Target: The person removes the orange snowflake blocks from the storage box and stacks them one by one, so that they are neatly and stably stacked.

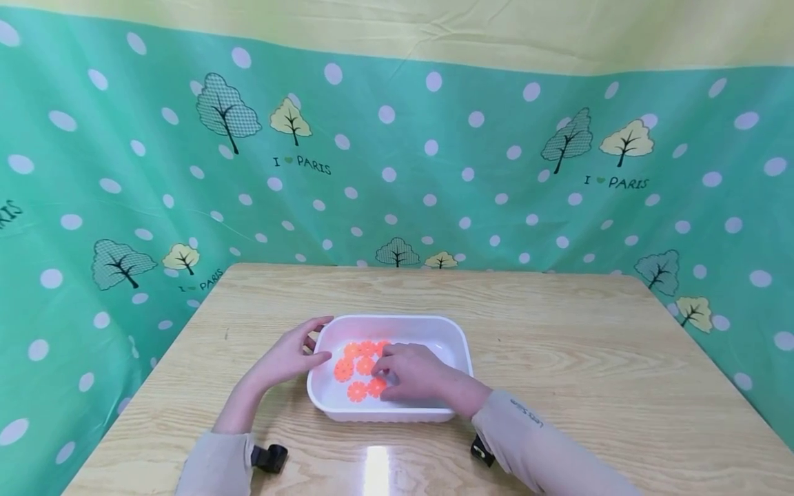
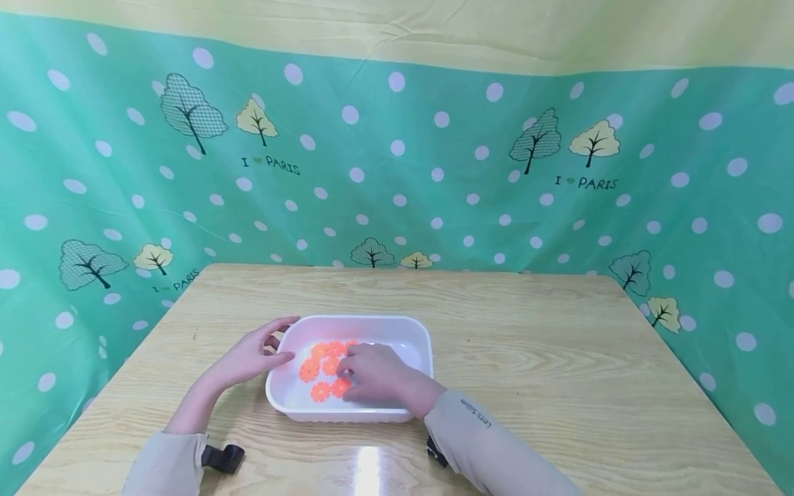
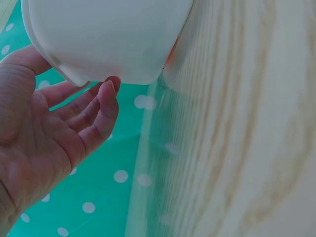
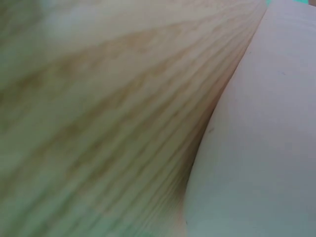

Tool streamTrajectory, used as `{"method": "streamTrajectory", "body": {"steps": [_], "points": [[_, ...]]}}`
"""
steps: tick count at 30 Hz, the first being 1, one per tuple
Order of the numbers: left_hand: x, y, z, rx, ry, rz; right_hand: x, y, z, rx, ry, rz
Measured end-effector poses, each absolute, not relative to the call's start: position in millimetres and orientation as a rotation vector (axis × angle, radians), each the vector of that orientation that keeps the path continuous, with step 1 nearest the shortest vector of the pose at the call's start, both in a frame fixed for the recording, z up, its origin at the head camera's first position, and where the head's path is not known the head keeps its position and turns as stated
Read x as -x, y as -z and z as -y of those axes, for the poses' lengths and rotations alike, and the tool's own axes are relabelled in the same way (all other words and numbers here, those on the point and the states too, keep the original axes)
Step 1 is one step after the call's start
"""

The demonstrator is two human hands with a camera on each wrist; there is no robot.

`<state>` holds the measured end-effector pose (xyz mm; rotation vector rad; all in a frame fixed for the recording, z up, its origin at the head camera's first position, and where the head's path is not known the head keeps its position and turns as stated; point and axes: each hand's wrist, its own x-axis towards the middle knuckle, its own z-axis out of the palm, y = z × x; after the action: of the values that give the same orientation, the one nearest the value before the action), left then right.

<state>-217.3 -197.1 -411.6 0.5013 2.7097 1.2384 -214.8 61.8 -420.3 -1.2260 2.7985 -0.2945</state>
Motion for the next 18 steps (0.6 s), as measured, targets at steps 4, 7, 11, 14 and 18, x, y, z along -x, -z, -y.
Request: {"method": "streamTrajectory", "body": {"steps": [4, 7, 11, 14, 18], "points": [[218.0, 411.8, 196.9, -0.499, -1.234, -2.71, 215.9, 420.6, -62.6, 1.254, 0.268, -2.796], [217.4, 411.9, 197.0, -0.47, -1.227, -2.713, 216.1, 420.5, -61.4, 1.257, 0.254, -2.786], [217.6, 411.6, 195.7, -0.463, -1.238, -2.699, 216.1, 419.4, -60.9, 1.256, 0.216, -2.783], [217.8, 411.8, 195.7, -0.472, -1.246, -2.693, 215.9, 418.0, -60.4, 1.255, 0.227, -2.77], [217.8, 413.0, 195.9, -0.455, -1.243, -2.696, 215.8, 416.6, -59.8, 1.218, 0.321, -2.73]]}}
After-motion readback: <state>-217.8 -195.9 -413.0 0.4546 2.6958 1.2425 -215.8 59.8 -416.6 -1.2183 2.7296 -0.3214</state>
